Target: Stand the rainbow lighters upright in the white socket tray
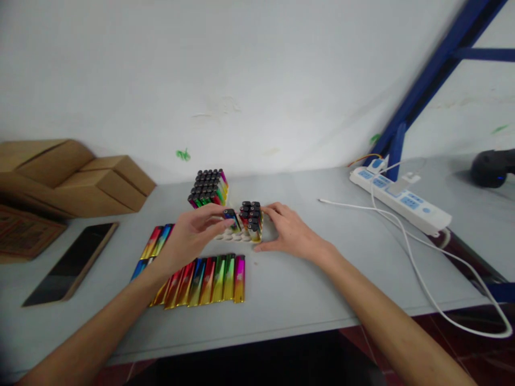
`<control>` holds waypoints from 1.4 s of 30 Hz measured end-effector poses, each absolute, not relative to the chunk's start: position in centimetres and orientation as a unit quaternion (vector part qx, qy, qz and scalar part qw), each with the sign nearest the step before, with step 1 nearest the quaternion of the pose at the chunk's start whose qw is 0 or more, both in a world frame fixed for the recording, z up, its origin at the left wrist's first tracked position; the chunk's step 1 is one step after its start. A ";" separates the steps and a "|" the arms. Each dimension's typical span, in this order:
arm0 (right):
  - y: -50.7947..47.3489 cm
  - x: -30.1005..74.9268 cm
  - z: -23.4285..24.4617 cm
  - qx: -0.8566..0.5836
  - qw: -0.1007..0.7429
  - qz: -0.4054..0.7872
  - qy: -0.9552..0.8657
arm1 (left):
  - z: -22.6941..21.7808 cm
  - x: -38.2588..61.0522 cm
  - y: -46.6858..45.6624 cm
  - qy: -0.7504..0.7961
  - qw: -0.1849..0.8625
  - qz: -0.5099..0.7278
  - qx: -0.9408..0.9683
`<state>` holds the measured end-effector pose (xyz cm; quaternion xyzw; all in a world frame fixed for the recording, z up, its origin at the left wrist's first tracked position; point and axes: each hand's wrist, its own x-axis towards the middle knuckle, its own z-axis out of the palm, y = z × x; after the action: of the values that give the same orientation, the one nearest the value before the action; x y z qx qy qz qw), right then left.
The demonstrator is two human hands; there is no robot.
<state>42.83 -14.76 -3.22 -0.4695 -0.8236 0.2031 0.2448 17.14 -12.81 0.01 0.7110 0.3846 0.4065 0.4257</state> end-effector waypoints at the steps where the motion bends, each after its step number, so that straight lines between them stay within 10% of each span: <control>1: -14.7 42.6 -3.5 -0.471 0.247 0.188 -0.825 | 0.0 17.1 -12.8 0.395 0.416 0.399 0.716; 28: -14.8 42.2 -3.4 -0.471 0.260 0.206 -0.817 | 0.0 18.4 -12.8 0.432 0.276 0.306 0.802; 42: -14.8 42.4 -3.5 -0.480 0.251 0.212 -0.813 | 2.7 16.4 -15.3 0.347 0.191 0.043 0.917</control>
<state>42.39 -14.81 -3.54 -0.4800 -0.8133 0.2124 0.2511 16.38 -15.29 2.74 0.9172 0.3472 0.0431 0.1906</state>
